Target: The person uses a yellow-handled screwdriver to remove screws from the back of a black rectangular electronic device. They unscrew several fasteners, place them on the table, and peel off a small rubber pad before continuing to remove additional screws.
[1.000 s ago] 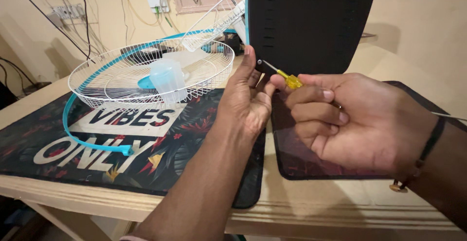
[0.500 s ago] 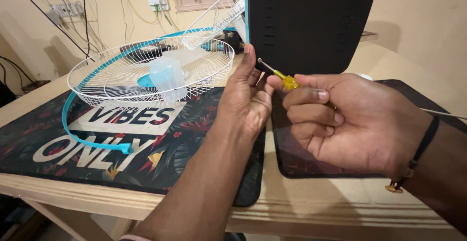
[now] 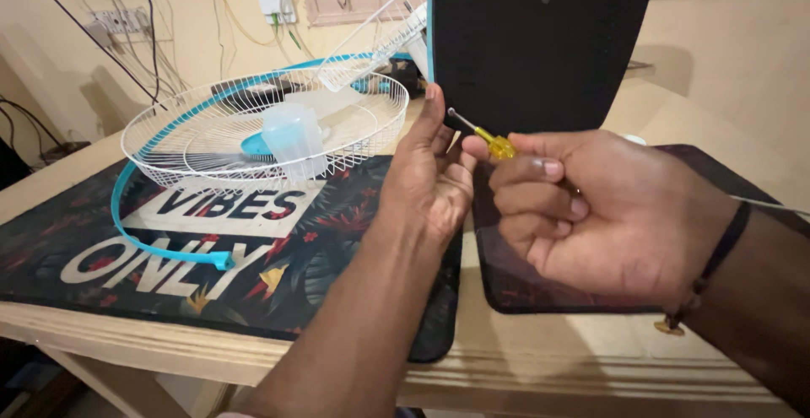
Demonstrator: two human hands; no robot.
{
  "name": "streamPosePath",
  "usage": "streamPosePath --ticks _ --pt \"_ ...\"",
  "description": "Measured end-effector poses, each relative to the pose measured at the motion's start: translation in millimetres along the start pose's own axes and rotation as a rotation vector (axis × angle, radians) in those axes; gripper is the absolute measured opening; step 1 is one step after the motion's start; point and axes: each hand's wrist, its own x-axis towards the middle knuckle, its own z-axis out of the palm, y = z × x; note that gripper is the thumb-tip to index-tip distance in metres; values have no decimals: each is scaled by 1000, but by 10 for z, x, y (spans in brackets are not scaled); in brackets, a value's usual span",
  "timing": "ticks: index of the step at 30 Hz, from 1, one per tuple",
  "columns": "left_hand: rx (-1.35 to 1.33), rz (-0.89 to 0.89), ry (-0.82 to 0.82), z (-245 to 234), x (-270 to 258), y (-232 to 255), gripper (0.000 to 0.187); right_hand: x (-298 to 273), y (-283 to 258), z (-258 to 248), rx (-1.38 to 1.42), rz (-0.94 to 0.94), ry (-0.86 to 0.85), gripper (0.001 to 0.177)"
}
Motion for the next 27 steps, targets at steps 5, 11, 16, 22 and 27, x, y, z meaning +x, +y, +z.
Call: streamPosePath --ticks 5,11,16,22,27 --pt "-7 -7 -25 38 -35 13 37 -20 17 45 -69 -56 119 28" --pt "-27 -9 5 43 -40 -8 34 11 67 86 -116 -115 143 27" --pt "-43 6 48 19 -46 -52 30 36 130 172 -204 -180 308 26" --pt "-63 20 61 51 -100 -54 32 32 143 387 -336 -195 485 30" --pt "-83 31 101 49 -136 -71 34 21 233 484 -455 -219 551 32"
